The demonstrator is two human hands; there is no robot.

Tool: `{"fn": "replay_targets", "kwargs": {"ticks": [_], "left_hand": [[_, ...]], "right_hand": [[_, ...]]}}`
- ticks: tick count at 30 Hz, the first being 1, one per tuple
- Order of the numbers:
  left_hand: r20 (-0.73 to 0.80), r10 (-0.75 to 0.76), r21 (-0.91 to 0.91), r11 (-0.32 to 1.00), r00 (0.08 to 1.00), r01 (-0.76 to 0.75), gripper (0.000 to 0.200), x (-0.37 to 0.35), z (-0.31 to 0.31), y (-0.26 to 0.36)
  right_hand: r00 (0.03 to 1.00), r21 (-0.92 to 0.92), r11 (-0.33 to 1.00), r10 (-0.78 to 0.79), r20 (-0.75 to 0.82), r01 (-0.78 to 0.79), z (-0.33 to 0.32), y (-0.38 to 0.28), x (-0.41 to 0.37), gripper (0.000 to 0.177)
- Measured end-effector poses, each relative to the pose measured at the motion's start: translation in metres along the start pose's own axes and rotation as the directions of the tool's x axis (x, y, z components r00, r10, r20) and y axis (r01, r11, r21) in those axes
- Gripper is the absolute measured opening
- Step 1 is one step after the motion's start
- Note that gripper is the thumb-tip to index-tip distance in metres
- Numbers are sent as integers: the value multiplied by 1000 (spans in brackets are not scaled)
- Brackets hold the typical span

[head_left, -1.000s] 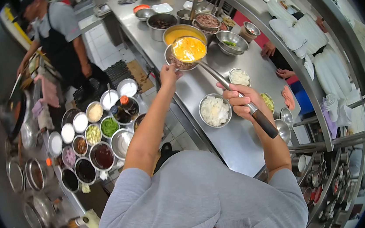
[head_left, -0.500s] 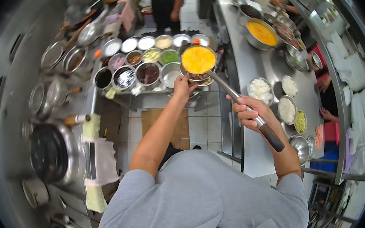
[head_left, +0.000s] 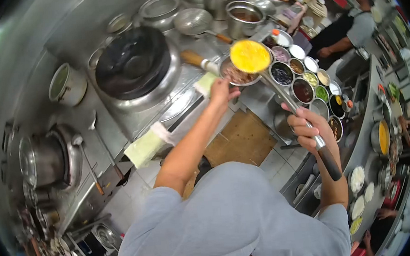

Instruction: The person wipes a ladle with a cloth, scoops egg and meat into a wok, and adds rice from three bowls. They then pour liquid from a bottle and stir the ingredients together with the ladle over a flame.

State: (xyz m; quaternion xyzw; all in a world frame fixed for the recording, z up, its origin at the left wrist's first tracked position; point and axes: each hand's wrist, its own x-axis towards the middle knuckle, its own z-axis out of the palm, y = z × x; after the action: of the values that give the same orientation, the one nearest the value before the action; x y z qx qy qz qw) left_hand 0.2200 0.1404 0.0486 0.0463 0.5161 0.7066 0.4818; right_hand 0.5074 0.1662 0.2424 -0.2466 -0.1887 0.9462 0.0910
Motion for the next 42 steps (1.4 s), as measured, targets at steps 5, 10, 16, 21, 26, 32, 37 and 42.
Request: {"fn": "replay_targets", "kwargs": {"ticks": [5, 10, 16, 21, 26, 32, 37, 42], "left_hand": [[-236, 419, 189, 905, 877, -382, 22, -5, -132, 125], [-541, 640, 407, 767, 546, -496, 22, -32, -264, 187], [-694, 510, 169, 801, 508, -574, 20, -122, -321, 167], [-774, 437, 67, 776, 458, -627, 30, -181, -305, 127], [-785, 405, 11, 765, 468, -644, 33, -199, -281, 86], [-808, 408, 42, 760, 426, -648, 31, -222, -258, 64], [-833, 382, 90, 808, 400, -583, 37, -243, -239, 56], [-857, 334, 82, 841, 392, -536, 39, -249, -221, 55]], "right_hand": [[965, 22, 988, 145, 221, -153, 70, 19, 121, 34], [783, 12, 905, 361, 506, -425, 79, 47, 289, 26], [802, -522, 742, 573, 169, -421, 75, 82, 478, 25], [977, -920, -330, 36, 209, 209, 76, 85, 504, 28], [908, -635, -708, 21, 418, 308, 56, 92, 493, 47], [943, -937, 110, -14, 332, 331, -12, 69, 457, 33], [828, -920, 263, 550, -106, -292, -172, 62, 429, 31], [847, -658, 538, 265, -461, -527, -331, 124, 502, 44]]}}
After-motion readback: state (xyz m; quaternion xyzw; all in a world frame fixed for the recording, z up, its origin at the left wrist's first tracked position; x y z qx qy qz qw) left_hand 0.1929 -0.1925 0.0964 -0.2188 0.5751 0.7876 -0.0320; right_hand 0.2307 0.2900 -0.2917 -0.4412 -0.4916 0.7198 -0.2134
